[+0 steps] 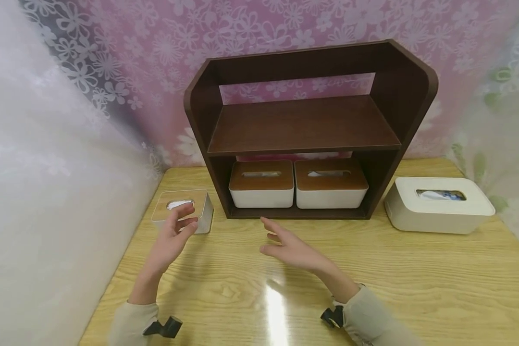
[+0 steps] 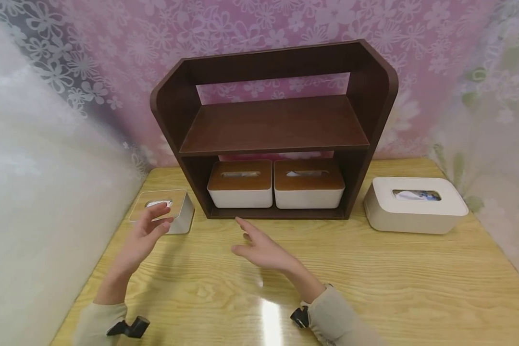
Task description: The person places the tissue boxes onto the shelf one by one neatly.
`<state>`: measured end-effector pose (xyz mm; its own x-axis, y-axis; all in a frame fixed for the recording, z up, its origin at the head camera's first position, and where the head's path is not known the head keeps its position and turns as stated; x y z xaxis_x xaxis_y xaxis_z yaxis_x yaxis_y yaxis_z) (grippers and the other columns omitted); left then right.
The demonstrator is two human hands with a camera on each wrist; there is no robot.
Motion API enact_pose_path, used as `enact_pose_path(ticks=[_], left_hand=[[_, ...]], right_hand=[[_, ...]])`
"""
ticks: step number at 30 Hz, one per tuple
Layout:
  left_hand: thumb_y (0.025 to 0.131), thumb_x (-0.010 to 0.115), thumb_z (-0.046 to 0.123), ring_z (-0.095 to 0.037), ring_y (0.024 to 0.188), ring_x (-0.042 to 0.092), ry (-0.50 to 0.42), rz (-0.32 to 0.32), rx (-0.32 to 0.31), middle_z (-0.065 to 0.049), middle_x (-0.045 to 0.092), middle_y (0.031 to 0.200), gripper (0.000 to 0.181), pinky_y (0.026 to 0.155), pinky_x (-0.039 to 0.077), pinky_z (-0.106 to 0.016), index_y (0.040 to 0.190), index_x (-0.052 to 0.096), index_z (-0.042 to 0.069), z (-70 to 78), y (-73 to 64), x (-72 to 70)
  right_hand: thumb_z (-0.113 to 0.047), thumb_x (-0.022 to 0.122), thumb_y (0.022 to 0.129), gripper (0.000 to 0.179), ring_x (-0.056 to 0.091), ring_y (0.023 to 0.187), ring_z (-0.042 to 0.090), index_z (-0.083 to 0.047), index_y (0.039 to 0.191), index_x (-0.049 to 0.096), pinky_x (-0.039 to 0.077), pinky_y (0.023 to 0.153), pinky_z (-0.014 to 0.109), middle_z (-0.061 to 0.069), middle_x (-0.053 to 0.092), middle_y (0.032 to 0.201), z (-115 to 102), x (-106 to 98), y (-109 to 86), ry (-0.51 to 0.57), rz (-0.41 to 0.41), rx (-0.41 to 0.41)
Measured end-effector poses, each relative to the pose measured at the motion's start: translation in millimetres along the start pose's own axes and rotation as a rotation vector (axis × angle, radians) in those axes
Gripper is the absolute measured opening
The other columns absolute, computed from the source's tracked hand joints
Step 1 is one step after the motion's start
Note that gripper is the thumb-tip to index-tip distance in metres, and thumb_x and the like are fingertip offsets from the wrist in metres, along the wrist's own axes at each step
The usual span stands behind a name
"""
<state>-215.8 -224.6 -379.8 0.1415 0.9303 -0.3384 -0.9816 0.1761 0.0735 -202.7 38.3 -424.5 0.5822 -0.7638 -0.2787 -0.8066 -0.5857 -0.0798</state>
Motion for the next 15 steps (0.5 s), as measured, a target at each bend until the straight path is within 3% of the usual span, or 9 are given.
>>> enact_pose_path(ticks=[6, 11, 15], left_hand=[[0.104, 0.049, 0.008, -0.035, 0.128, 0.043, -0.003, 0.095, 0.014, -0.024, 0.034, 0.147, 0.05, 0.09, 0.042, -0.011, 0.149, 0.029, -0.003, -2.1, -0.1, -20.7], [0.104, 0.049, 0.009, -0.027, 0.126, 0.044, 0.029, 0.223, -0.018, -0.021, 0.037, 0.145, 0.05, 0.089, 0.041, -0.009, 0.148, 0.03, -0.004, -10.0, -2.0, -41.9], [0.103, 0.048, 0.008, -0.028, 0.129, 0.041, 0.052, 0.321, -0.063, -0.019, 0.036, 0.146, 0.051, 0.094, 0.038, -0.014, 0.149, 0.03, -0.004, -19.5, 0.0, -56.0]], right_hand=[[-0.029, 0.056, 0.101, 0.073, 0.027, 0.146, 0.038, -0.024, 0.161, 0.014, 0.032, 0.113, 0.054, 0.004, 0.016, 0.165, -8, 20, 20.6, 0.013, -0.026, 0.006], [-0.031, 0.057, 0.101, 0.074, 0.027, 0.146, 0.038, -0.025, 0.16, 0.014, 0.034, 0.112, 0.051, 0.006, 0.017, 0.165, -11, 35, 38.9, 0.021, -0.04, 0.015], [-0.03, 0.058, 0.1, 0.075, 0.028, 0.146, 0.039, -0.021, 0.161, 0.014, 0.034, 0.112, 0.05, 0.009, 0.017, 0.164, -12, 41, 51.2, 0.034, -0.041, 0.012]])
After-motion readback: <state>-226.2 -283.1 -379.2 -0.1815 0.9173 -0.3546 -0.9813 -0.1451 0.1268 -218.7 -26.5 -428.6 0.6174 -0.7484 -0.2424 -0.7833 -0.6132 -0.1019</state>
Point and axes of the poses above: each hand's wrist, its own y-axis towards the middle knuckle, its own x-axis out of the palm, z = x × y, the point moved 7 cm from there along y, towards the middle knuckle
